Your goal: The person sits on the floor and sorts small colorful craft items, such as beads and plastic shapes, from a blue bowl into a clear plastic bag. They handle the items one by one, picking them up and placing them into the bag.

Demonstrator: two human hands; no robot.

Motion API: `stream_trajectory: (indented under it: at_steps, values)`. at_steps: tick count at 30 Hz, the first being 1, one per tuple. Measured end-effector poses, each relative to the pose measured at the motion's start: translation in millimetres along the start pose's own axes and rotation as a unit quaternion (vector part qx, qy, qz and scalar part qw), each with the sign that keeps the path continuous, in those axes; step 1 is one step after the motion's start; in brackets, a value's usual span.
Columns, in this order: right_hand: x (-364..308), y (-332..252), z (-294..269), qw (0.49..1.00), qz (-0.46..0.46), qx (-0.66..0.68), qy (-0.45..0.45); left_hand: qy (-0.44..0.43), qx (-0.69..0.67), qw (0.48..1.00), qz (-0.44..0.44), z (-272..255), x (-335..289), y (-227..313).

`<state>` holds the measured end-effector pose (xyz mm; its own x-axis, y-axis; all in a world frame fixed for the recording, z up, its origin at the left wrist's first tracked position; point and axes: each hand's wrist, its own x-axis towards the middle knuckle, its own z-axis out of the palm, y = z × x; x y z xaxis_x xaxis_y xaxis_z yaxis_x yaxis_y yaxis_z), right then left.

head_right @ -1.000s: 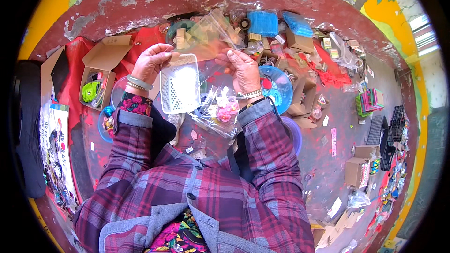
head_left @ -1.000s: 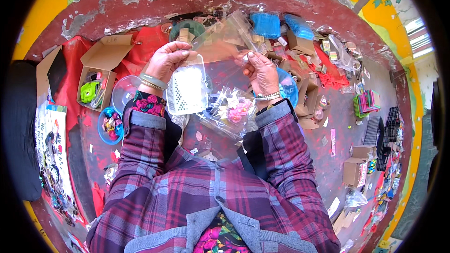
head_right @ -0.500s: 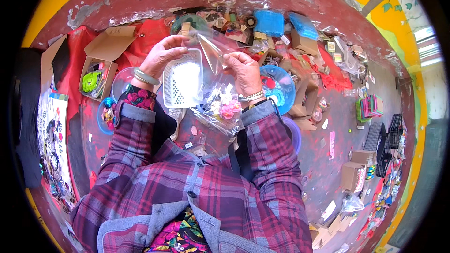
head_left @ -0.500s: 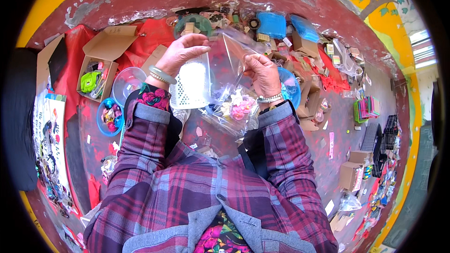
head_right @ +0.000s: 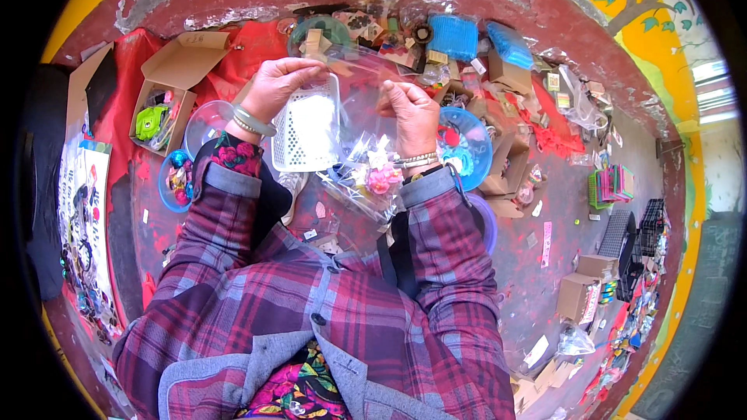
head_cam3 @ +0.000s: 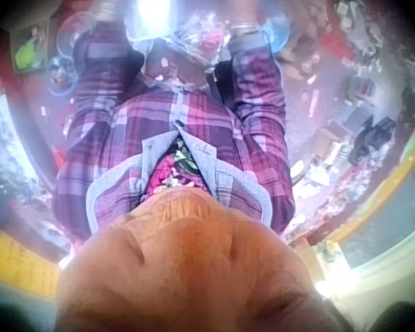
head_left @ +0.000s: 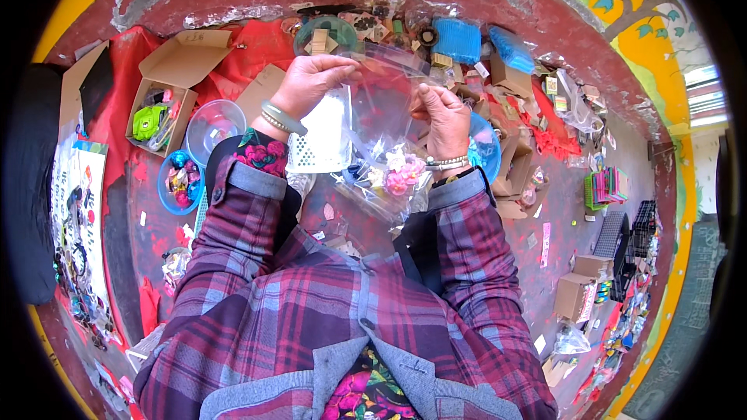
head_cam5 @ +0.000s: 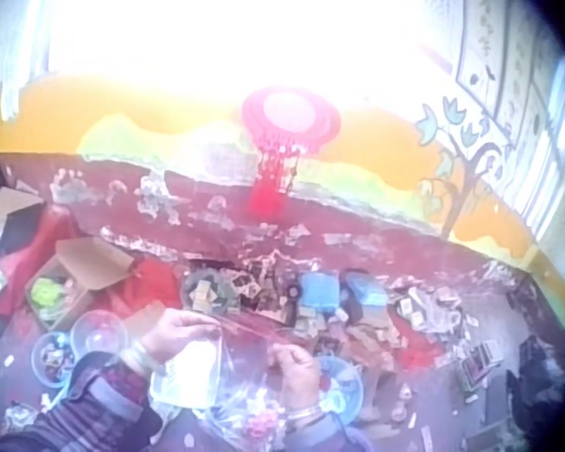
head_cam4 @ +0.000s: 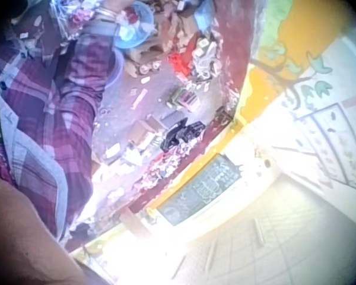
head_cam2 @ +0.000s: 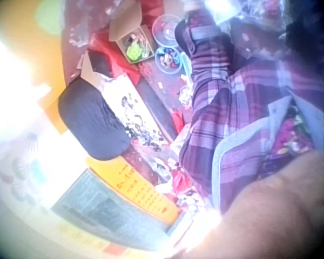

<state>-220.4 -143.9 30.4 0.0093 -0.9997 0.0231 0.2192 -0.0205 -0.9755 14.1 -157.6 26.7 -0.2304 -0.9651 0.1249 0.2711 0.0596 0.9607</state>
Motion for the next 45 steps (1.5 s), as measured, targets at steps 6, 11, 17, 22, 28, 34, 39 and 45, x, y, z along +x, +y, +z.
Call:
stream_trajectory:
  at_steps: [6,11,17,22,28,34,39,45]
  values:
    - [16.9,-1.1,-37.0,0.987,-0.008,0.131,0.093,0.166,0.034,0.985,-0.020,-38.7,6.1,-8.3]
    - [18.2,-13.5,-48.6,0.972,0.016,0.193,0.133,0.293,0.117,0.938,-0.142,-59.9,15.2,-43.0]
    - [16.8,-16.6,-54.4,0.966,0.020,0.224,0.126,0.406,0.083,0.885,-0.213,-97.9,-2.0,-153.1]
    - [12.8,-19.1,-61.3,0.962,0.030,0.254,0.097,0.430,0.155,0.816,-0.355,-123.6,-31.5,-221.7]
    - [13.2,-14.0,-56.7,0.947,0.059,0.313,0.035,0.517,0.368,0.705,-0.317,-113.4,-25.9,-225.1]
    - [4.6,-15.2,-49.7,0.926,0.086,0.360,-0.067,0.079,-0.263,0.955,-0.108,16.1,-2.9,-91.8]
    - [2.0,-4.4,-36.1,0.931,0.096,0.337,-0.101,-0.077,-0.315,0.946,-0.017,57.5,-18.8,-21.9]
    - [-4.5,-17.8,-27.4,0.986,0.008,0.167,0.027,0.065,-0.129,0.989,-0.028,52.5,-17.0,2.6]
